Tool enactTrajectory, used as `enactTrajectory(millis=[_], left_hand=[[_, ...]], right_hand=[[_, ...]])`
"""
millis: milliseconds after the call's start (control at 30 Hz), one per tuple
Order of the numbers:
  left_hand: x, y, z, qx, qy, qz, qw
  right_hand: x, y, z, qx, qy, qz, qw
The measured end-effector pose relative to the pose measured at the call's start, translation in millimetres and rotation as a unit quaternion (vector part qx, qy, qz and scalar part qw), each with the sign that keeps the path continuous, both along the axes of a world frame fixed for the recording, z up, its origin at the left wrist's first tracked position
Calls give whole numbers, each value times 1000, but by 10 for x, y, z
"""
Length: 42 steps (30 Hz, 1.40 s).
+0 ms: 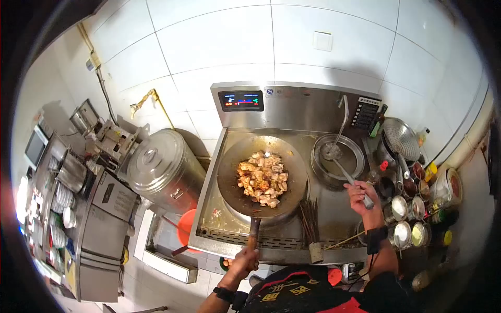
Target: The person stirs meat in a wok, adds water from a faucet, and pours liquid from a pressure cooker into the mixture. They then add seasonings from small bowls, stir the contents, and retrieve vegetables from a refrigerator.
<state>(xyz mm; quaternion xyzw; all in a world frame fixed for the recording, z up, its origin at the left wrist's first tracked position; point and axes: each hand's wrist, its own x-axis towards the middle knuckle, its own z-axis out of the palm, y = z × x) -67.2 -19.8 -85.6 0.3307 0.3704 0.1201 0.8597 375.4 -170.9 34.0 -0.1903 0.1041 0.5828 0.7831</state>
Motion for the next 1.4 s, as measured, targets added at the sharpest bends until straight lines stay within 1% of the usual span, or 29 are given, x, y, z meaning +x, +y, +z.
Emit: enactTrajectory(millis=[33,167,267,300,367,467,533,600,633,700,733,767,800,833,867,900,933,967,1000,1067,1100,1167,1200,1233,1267,1300,1333,1367,1400], left_hand=[[-23,-6,-29,-80,-33,9,996],[-70,-24,-30,-107,-68,4,992],[-69,-32,-67,-169,-58,38,983],[-84,-18,-80,-169,-59,30,983],[-101,18,-101,-168,-112,-3,979],[-53,0,16,-173,-108,-1,979],[-54,-2,-36,-175,-99,13,979],[-58,10,-56,-174,-110,5,979],[-63,13,-57,-174,-120,-1,977],[-61,27,-84,-174,-118,2,978],[-83,14,-122,-177,-114,5,978],[-103,21,-253,-168,-98,16,981],[-76,-26,-120,-128,-50,29,990],[-42,-52,35,-89,-1,45,995],[-85,-18,-45,-95,-24,20,995],[-59,-31,32,-106,-36,26,993],[-107,-15,-121,-129,-77,23,988],[-143,-4,-271,-151,-118,21,981],[-66,-36,-57,-142,-104,34,984],[-38,-49,33,-131,-111,36,984],[-38,-57,52,-130,-113,37,984],[-48,-56,71,-130,-102,40,985],[-53,-58,44,-134,-101,39,985],[-55,-57,23,-138,-100,38,985],[-52,-47,57,-139,-104,35,984],[-56,-47,44,-140,-105,38,984],[-67,-49,28,-142,-106,34,983],[-67,-38,22,-144,-108,29,983],[-57,-28,46,-143,-109,30,983]], right_hand=[[7,4,21,-3,5,7,1000],[29,-3,5,-10,35,11,999],[72,-7,-40,10,34,20,999],[70,-21,-15,11,32,13,999],[57,-8,35,14,23,32,999],[28,-29,129,-15,16,22,1000],[-6,-43,200,-36,5,15,999],[-82,-86,292,-71,-38,25,996],[-111,-121,332,-72,-39,26,996],[-158,-174,431,-98,-99,81,987],[-192,-206,501,-101,-99,86,986],[-239,-250,576,-85,-102,129,983],[-304,-281,650,-69,-103,174,977],[-398,-296,732,-74,-100,185,975],[-505,-304,829,-66,-77,173,980],[-601,-306,916,-58,-56,161,984],[-697,-327,958,-28,-35,168,985],[-786,-324,969,-34,-35,178,983],[-876,-313,971,-24,9,174,984],[-1004,-292,851,-2,91,176,980],[-1037,-290,701,-8,92,183,979],[-1082,-264,459,-93,-10,233,968],[-1164,-240,464,-170,-154,280,932],[-1292,-214,490,-171,-155,284,931],[-1429,-180,527,-240,-378,301,842],[-1509,-179,530,-292,-576,298,703],[-1510,-189,447,-330,-637,278,639],[-1396,-211,164,-329,-638,278,638],[-1195,-238,-233,-345,-724,192,566]])
